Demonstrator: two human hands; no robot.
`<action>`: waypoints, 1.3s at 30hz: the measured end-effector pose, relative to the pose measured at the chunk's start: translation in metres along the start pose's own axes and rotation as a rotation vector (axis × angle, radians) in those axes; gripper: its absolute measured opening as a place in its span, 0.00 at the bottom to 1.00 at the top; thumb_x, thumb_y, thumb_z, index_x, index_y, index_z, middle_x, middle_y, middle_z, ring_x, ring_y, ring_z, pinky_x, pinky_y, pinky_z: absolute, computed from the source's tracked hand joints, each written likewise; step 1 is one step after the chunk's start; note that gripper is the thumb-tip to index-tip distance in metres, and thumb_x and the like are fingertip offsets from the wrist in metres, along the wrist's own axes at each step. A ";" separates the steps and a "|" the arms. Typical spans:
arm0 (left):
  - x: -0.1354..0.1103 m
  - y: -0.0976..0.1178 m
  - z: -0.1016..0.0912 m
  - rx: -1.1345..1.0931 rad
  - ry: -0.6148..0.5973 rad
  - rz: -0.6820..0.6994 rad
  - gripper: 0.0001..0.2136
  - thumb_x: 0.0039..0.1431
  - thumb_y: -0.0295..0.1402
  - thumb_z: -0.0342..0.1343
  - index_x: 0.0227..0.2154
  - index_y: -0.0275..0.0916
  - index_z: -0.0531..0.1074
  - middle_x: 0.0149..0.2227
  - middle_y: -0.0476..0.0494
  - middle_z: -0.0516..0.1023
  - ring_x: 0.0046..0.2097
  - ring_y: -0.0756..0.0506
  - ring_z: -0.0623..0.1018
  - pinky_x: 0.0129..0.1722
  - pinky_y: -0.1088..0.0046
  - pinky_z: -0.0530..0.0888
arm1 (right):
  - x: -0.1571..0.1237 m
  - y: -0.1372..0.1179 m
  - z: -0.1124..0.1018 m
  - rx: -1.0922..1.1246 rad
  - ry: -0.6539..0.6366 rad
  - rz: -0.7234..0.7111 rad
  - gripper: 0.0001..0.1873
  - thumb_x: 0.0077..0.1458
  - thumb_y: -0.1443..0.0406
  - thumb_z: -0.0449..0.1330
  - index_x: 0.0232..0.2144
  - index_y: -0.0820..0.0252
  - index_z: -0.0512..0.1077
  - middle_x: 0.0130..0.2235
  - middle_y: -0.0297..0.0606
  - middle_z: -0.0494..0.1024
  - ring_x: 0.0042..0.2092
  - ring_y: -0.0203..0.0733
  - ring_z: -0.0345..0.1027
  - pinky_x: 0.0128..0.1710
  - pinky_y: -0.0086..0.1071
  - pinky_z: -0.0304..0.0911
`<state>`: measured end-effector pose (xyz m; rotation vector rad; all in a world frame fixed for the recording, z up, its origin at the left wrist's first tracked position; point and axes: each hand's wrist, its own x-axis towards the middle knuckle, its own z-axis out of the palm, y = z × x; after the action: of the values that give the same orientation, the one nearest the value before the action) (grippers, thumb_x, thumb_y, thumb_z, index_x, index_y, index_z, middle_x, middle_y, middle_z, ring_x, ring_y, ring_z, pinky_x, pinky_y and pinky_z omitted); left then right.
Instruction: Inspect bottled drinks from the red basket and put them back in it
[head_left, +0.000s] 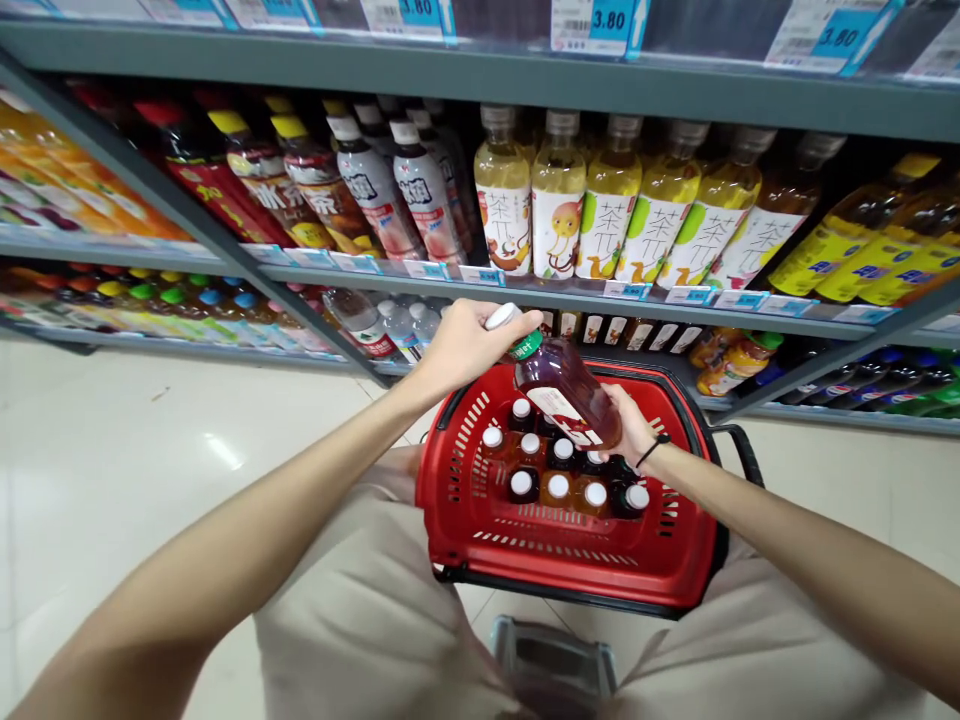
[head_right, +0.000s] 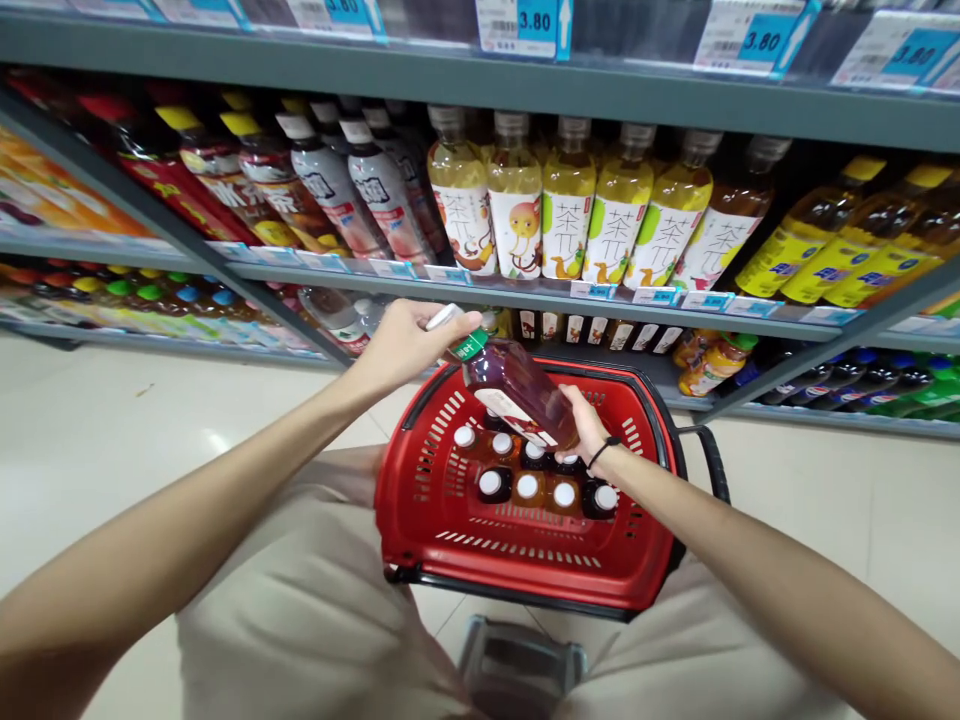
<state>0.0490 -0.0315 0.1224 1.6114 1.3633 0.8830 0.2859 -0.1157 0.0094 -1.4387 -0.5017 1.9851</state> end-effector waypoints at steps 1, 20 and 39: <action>-0.003 0.003 0.000 -0.021 0.006 0.043 0.23 0.53 0.48 0.71 0.19 0.36 0.70 0.21 0.48 0.72 0.27 0.48 0.74 0.25 0.76 0.68 | -0.004 0.002 0.004 0.000 -0.029 0.033 0.32 0.67 0.45 0.48 0.45 0.67 0.76 0.28 0.48 0.81 0.24 0.49 0.75 0.11 0.27 0.52; -0.012 -0.024 0.030 -0.483 -0.327 -0.011 0.25 0.60 0.52 0.66 0.46 0.33 0.73 0.46 0.33 0.85 0.46 0.39 0.84 0.48 0.62 0.79 | -0.052 0.036 0.031 0.097 -0.362 0.417 0.57 0.67 0.40 0.21 0.45 0.77 0.77 0.28 0.62 0.81 0.23 0.51 0.78 0.10 0.24 0.54; -0.016 -0.028 0.020 -0.526 -0.243 -0.010 0.26 0.57 0.49 0.70 0.48 0.36 0.72 0.51 0.32 0.83 0.53 0.38 0.82 0.54 0.60 0.77 | -0.031 0.015 0.013 0.093 -0.206 0.048 0.28 0.69 0.46 0.50 0.46 0.64 0.75 0.33 0.45 0.82 0.26 0.45 0.75 0.17 0.29 0.58</action>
<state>0.0527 -0.0483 0.0891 1.2513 0.8750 0.9123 0.2765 -0.1467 0.0258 -1.2077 -0.4595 2.1784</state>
